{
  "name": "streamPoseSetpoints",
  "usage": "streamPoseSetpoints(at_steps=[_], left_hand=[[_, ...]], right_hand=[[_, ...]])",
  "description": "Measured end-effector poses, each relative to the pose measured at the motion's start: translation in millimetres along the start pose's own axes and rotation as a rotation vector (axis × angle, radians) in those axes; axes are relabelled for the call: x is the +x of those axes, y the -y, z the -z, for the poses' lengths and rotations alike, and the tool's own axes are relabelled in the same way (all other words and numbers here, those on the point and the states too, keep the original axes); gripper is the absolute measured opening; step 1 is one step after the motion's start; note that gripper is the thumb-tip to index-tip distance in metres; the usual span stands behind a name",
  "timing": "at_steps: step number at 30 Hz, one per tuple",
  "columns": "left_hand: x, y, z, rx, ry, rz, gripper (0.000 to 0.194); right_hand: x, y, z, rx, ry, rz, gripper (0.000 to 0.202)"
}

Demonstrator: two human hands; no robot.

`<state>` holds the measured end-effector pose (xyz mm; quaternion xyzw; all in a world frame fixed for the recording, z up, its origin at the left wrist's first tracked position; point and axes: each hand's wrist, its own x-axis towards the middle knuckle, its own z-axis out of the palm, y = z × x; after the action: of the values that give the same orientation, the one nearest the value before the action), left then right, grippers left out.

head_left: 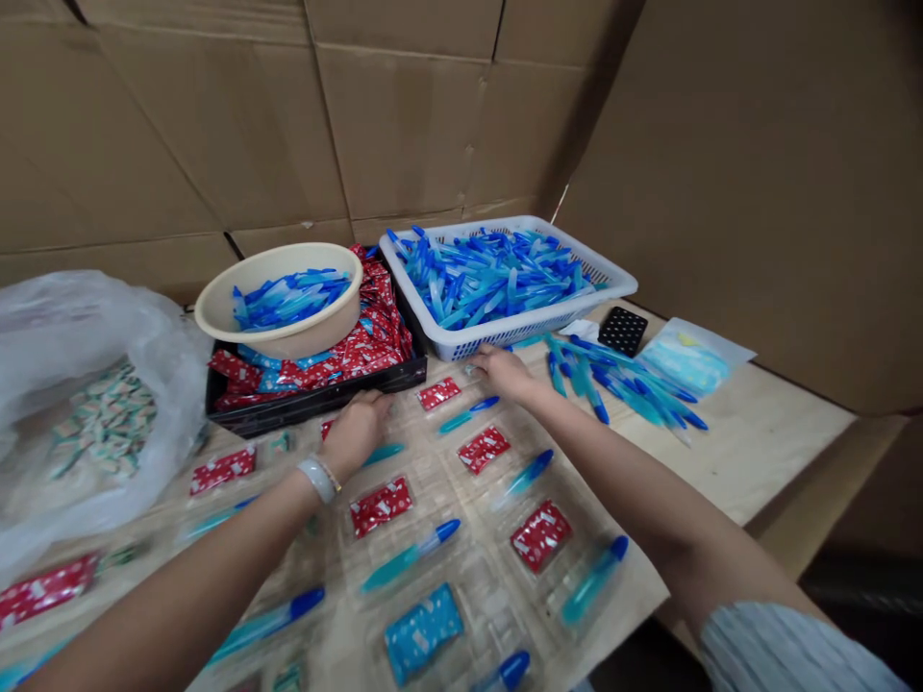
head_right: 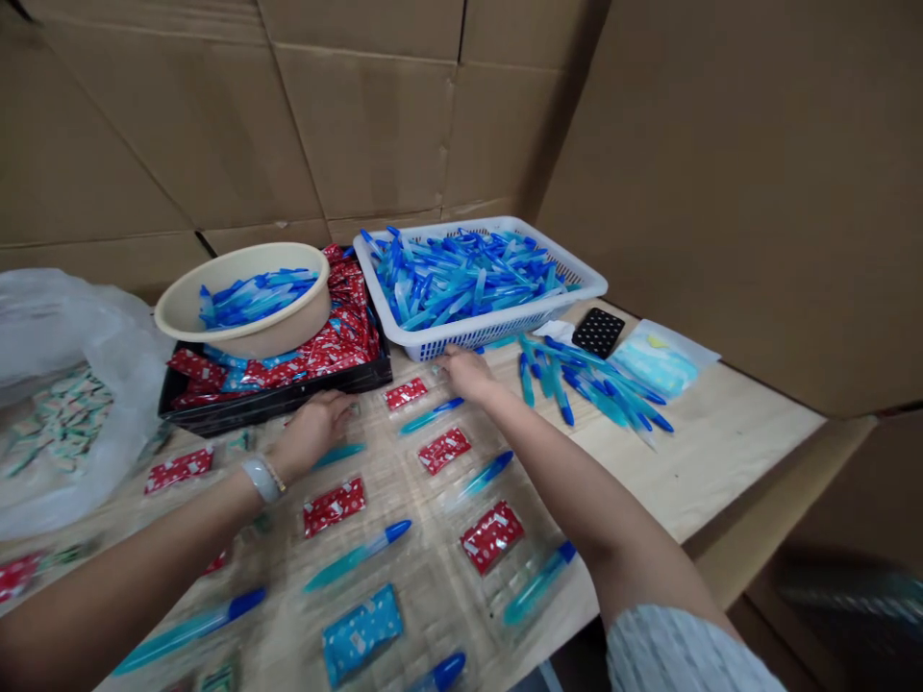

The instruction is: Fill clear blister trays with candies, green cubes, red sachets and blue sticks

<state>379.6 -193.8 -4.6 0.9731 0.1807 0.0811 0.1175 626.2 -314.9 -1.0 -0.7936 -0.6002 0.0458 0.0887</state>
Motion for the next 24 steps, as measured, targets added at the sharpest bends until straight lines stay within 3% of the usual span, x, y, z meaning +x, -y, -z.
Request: streamPoseSetpoints(at_steps=[3, 10, 17, 24], left_hand=[[-5.5, 2.2, 1.0, -0.018, -0.021, -0.04, 0.025], [-13.7, 1.6, 4.1, 0.015, -0.01, 0.004, 0.034], [-27.5, 2.2, 1.0, 0.127, 0.121, -0.003, 0.049], [-33.3, 0.5, 1.7, 0.131, 0.168, -0.025, 0.058]], right_hand=[[-0.2, 2.4, 0.8, -0.028, 0.006, 0.016, 0.027], [0.8, 10.4, 9.3, -0.183, 0.12, -0.047, 0.03], [-11.2, 2.2, -3.8, -0.273, 0.011, 0.006, 0.033], [-18.7, 1.0, -10.2, -0.233, -0.035, 0.084, 0.035]])
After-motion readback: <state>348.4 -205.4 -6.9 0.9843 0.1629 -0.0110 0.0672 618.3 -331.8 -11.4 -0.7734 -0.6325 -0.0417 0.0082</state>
